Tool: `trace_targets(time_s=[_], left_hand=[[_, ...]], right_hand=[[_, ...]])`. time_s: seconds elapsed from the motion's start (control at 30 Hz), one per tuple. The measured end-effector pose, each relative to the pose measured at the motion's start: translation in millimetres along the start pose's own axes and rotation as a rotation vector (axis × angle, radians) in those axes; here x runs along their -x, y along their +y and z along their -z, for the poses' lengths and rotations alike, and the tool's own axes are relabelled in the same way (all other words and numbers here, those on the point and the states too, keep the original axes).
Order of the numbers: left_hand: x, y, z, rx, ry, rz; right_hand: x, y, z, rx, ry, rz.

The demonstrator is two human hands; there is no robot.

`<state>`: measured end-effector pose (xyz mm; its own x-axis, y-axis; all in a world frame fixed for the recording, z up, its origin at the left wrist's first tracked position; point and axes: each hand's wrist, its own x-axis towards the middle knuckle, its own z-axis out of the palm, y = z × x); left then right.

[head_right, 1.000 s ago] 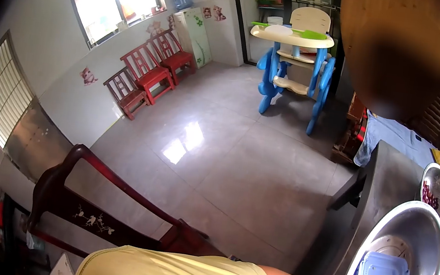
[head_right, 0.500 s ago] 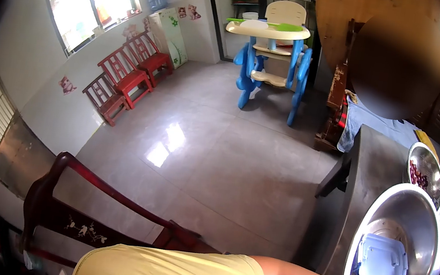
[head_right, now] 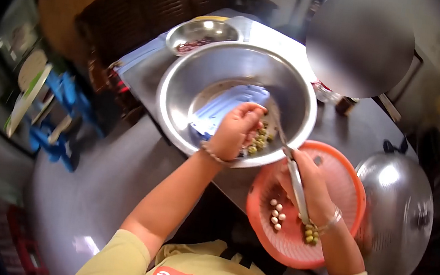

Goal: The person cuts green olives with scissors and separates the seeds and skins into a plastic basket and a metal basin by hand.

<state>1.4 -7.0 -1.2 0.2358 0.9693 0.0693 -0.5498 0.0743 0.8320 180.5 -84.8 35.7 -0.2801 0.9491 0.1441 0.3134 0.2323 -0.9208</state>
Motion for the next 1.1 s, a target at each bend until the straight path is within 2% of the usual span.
trace_targets(time_s=[0.07, 0.13, 0.27, 0.33, 0.8, 1.1], left_hand=[[0, -1, 5, 0.049, 0.022, 0.072], [0, 2, 5, 0.077, 0.018, 0.112], [0, 5, 5, 0.082, -0.005, 0.110], [0, 8, 4, 0.094, -0.011, 0.126], [3, 8, 6, 0.188, -0.001, 0.148], [4, 9, 3, 0.176, -0.084, 0.150]], right_hand=[[-5, 6, 1, 0.179, 0.012, 0.240], [-5, 5, 5, 0.206, 0.017, 0.163], [-3, 20, 10, 0.381, 0.006, 0.191], [-2, 20, 10, 0.502, 0.055, 0.285], [0, 28, 6, 0.648, 0.059, 0.223], [-1, 30, 2, 0.637, 0.040, 0.196]])
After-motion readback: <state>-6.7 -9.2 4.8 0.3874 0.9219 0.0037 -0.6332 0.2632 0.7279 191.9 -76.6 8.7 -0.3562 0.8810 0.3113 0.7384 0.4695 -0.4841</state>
